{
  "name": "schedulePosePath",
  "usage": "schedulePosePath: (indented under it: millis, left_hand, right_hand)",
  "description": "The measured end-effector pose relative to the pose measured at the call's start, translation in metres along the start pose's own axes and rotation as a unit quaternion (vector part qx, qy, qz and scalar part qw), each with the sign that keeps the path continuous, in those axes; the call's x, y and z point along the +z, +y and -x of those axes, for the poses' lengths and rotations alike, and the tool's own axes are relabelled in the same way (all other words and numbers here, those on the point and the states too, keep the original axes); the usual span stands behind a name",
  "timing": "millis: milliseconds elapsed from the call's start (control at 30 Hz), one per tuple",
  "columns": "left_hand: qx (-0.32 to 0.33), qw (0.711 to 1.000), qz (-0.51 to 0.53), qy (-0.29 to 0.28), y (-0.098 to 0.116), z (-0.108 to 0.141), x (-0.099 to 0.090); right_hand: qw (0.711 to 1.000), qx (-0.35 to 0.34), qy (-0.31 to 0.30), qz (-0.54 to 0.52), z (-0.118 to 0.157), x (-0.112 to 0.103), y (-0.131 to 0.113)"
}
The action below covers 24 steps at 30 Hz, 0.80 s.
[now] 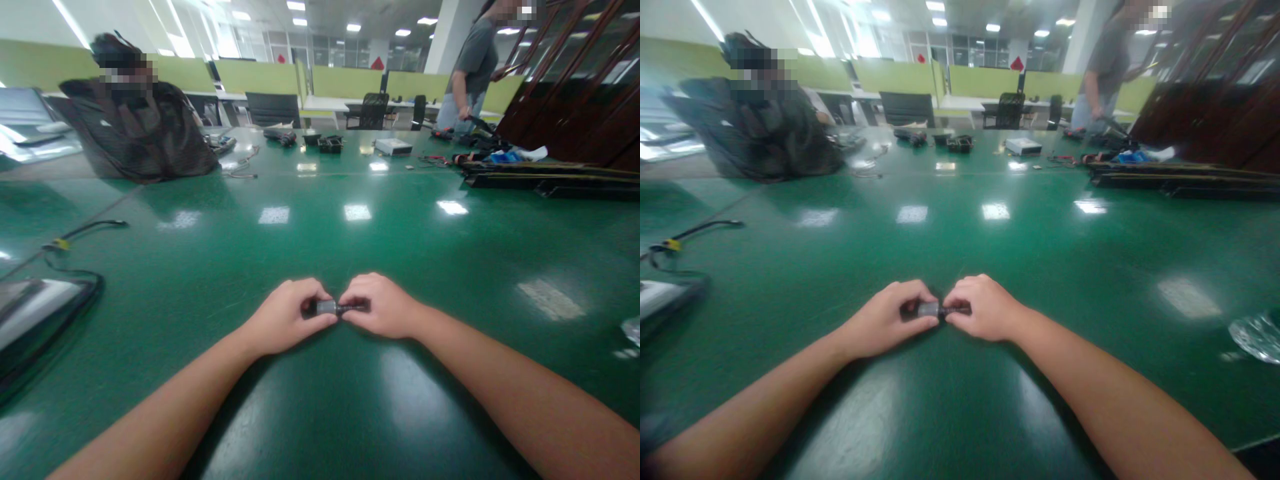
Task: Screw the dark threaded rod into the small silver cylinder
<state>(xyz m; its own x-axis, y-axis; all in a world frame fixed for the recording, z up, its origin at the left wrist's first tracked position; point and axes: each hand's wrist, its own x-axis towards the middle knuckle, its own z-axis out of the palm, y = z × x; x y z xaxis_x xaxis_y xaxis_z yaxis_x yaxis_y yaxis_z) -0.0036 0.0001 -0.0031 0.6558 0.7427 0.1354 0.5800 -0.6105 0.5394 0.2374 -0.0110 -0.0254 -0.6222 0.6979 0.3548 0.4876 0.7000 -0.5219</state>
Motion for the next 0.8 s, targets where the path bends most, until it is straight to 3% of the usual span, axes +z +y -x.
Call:
schedulePosePath:
  millis: [800]
  left_hand:
    - [-0.007,1.0,-0.001,0.003,0.002,0.001,0.0]
  right_hand:
    - [1.0,0.019,-0.012,0.012,0.005,-0.01,-0.002]
